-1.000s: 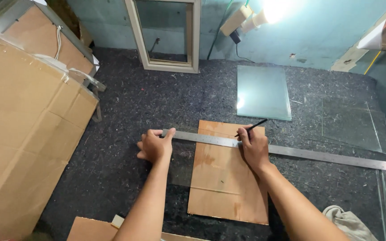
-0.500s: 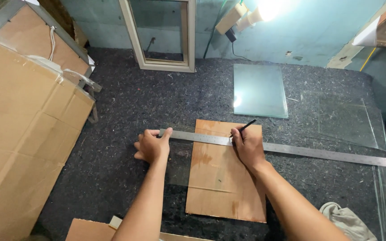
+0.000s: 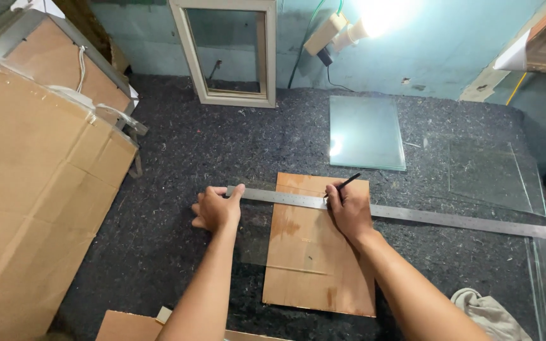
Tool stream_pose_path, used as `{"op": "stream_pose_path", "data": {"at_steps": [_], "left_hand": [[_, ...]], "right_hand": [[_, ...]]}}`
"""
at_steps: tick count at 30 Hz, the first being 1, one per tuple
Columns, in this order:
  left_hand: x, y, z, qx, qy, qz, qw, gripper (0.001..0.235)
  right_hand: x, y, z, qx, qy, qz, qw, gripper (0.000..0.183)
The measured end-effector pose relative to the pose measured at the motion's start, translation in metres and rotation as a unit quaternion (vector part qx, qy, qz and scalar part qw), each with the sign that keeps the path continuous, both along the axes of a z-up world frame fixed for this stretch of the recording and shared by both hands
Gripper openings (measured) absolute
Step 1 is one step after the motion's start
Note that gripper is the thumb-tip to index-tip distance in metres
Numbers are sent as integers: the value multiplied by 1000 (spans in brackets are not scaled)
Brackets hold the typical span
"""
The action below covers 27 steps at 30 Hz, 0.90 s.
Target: Measuring glass sheets with a metal ruler and marking them with a pen on a workbench.
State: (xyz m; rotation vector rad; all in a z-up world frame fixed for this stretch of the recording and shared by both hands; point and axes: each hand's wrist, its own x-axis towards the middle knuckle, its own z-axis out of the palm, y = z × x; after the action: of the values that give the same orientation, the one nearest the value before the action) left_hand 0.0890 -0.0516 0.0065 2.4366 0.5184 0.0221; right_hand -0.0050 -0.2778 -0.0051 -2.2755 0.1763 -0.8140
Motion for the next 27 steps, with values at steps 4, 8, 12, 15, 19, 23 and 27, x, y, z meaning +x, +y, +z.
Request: {"op": "stream_pose_path", "data": {"at_steps": [4,8,12,15,19,23,27], "left_hand": [[3,0,4,-13,33,-8,999,41],[10,6,-4,-5,56,-23,998,42],[10,17,-12,-51,60,-46,996,44],[-24,22,29,-112,5,-39,993,42],[-91,23,60,-127,-54,-5,990,32],[-153,3,56,-138,-88,-34,986,19],[-197,-12,47,-82,-130,-148,977,15]], "right_hand": [[0,-3,-3,-8,23,-18,1000,15],[-5,-3,21,130,141,-55,980,21],[-23,-20,61,349,87,-73,930,20],[-58,-61,61,104,142,-111,978,16],[-105,-112,34,-156,283,-118,939,18],[-122,-134,18,-215,239,-20,947,32],[-116,-149,11,-261,279,-3,924,33]]}}
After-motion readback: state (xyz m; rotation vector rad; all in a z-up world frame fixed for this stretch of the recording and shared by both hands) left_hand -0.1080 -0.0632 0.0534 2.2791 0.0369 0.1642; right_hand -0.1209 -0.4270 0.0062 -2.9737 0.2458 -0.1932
